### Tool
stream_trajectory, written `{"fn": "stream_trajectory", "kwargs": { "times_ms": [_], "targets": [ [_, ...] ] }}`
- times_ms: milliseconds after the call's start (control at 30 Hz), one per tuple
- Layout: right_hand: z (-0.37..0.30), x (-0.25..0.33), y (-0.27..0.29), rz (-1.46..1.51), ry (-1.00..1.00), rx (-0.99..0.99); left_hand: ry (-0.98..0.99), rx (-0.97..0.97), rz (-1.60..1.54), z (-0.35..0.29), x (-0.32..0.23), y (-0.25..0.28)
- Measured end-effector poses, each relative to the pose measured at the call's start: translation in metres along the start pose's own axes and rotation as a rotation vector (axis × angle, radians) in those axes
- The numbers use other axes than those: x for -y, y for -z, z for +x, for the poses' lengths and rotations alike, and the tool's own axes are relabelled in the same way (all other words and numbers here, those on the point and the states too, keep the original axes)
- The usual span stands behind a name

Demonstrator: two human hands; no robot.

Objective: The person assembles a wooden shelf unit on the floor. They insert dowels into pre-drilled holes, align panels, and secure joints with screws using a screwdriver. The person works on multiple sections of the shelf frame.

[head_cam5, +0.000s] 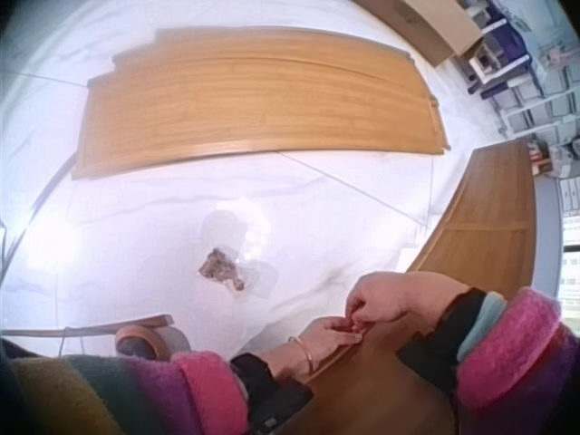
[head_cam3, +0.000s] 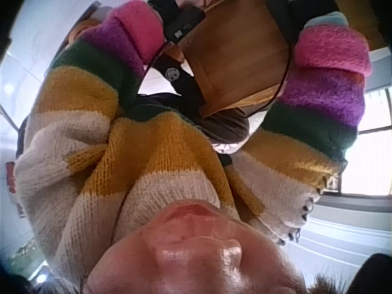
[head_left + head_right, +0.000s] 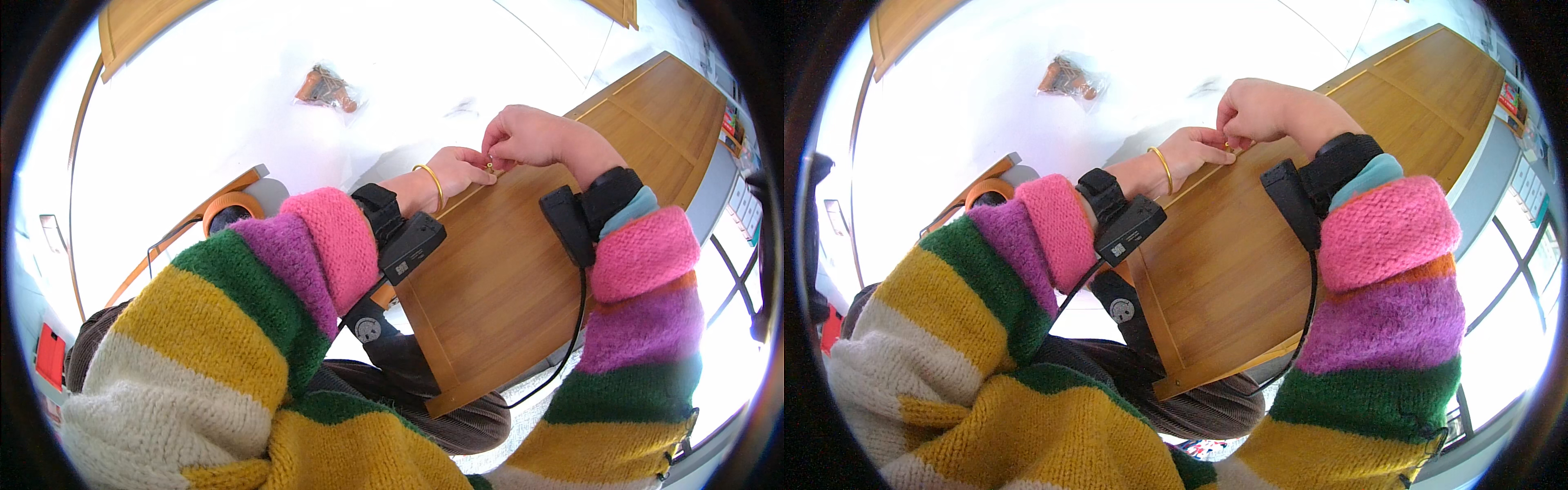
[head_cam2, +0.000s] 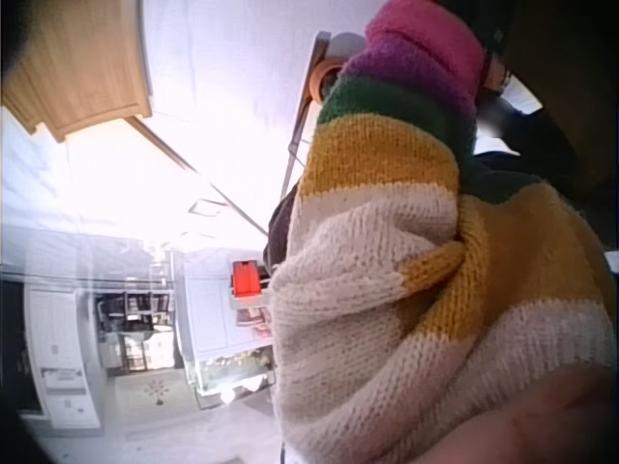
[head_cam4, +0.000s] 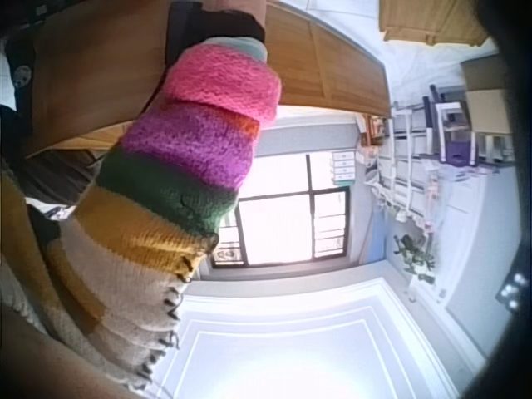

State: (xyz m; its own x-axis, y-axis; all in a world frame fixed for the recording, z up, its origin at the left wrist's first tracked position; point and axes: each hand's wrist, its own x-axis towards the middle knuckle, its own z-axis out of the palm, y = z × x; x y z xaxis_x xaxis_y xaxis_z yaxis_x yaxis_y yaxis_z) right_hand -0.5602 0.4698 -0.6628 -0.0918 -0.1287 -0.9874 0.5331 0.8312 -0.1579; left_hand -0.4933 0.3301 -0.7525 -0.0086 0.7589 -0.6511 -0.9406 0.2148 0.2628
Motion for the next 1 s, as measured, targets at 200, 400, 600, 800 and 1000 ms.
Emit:
{"fn": "stream_trajectory", "kwargs": {
  "times_ms": [200,400,600,800,1000],
  "targets": [
    [0.0048,0.0,-0.0024,-0.116,-0.002,-0.012,-0.018,-0.045,0.045,0.0017,0.0014,-0.0004],
    [0.0061,-0.0023,-0.0033,-0.044,0.004,0.038,-0.013,-0.004,0.005,0.0028,0.0017,0.0022],
    [0.0087,-0.0045,-0.0021,-0.034,0.049,-0.006,-0.015,-0.022,0.017,0.0031,0.0018,0.0027],
    [0.0103,-0.005,-0.0031,-0.001,0.018,0.057,0.009,-0.004,-0.009,0.0033,0.0007,0.0029],
    [0.0098,-0.0036,-0.0017,-0.031,0.05,0.014,0.015,-0.027,-0.004,0.0046,0.001,0.0032]
  ]
}}
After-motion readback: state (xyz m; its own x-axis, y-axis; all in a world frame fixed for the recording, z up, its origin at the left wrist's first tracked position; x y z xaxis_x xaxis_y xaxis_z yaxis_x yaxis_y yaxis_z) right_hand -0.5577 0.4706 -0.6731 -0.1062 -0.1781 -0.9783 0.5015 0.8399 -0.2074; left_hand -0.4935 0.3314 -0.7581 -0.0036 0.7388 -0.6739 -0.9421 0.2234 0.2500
